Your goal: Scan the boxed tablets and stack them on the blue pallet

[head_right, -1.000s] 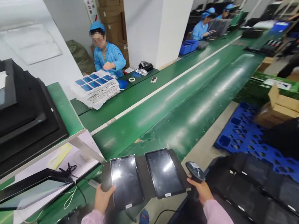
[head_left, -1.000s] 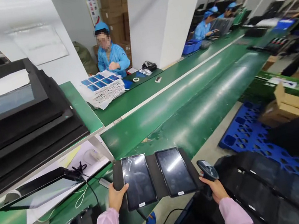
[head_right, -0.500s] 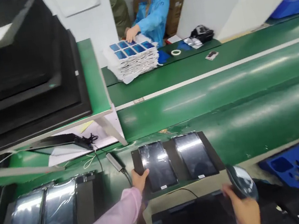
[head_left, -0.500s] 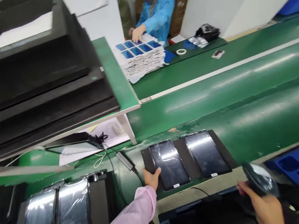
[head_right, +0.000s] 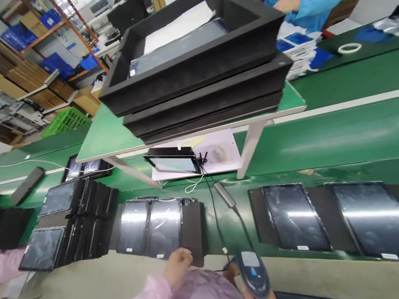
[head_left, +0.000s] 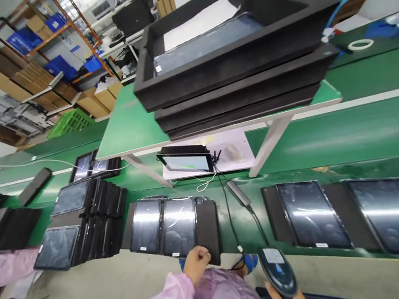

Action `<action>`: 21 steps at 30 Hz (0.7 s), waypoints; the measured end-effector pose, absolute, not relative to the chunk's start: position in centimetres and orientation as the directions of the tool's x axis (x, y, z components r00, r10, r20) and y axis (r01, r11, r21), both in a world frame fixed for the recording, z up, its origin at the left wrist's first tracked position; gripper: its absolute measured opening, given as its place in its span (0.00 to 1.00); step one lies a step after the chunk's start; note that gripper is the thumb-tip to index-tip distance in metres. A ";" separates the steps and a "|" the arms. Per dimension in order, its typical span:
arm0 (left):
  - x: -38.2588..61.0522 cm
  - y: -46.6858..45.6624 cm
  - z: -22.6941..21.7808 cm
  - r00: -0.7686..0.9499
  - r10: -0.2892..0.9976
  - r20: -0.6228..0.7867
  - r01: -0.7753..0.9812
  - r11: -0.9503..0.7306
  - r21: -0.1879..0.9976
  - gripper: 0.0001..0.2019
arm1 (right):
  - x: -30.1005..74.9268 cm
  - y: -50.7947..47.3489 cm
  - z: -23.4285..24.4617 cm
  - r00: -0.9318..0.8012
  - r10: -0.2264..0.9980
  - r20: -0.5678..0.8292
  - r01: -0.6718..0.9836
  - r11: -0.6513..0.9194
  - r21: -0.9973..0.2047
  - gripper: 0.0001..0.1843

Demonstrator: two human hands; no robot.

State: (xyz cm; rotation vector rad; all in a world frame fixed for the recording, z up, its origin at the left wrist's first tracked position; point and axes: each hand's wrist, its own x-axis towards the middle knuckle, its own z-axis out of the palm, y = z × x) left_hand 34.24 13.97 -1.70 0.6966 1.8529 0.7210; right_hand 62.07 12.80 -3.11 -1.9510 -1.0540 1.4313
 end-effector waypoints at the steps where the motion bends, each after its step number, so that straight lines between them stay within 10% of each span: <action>1: 32.0 12.9 -1.3 -0.352 0.738 -0.575 0.129 0.647 0.751 0.16 | 61.0 13.2 -2.4 0.118 0.824 -0.555 0.312 -0.561 -0.767 0.40; 10: 12.9 7.1 -2.3 -0.577 0.700 -0.420 -0.088 0.458 0.885 0.32 | 43.7 5.5 -0.5 0.137 0.895 -0.425 0.249 -0.446 -0.860 0.33; 16: 4.1 7.9 -4.7 -0.557 0.816 -0.154 0.232 0.331 0.914 0.31 | 34.0 1.2 -1.1 0.141 0.896 -0.420 0.387 -0.441 -0.810 0.27; 21: -0.3 7.3 -7.0 -0.205 0.972 0.117 0.707 0.064 0.704 0.25 | 32.1 0.9 -1.2 0.214 0.886 -0.412 0.425 -0.464 -0.777 0.25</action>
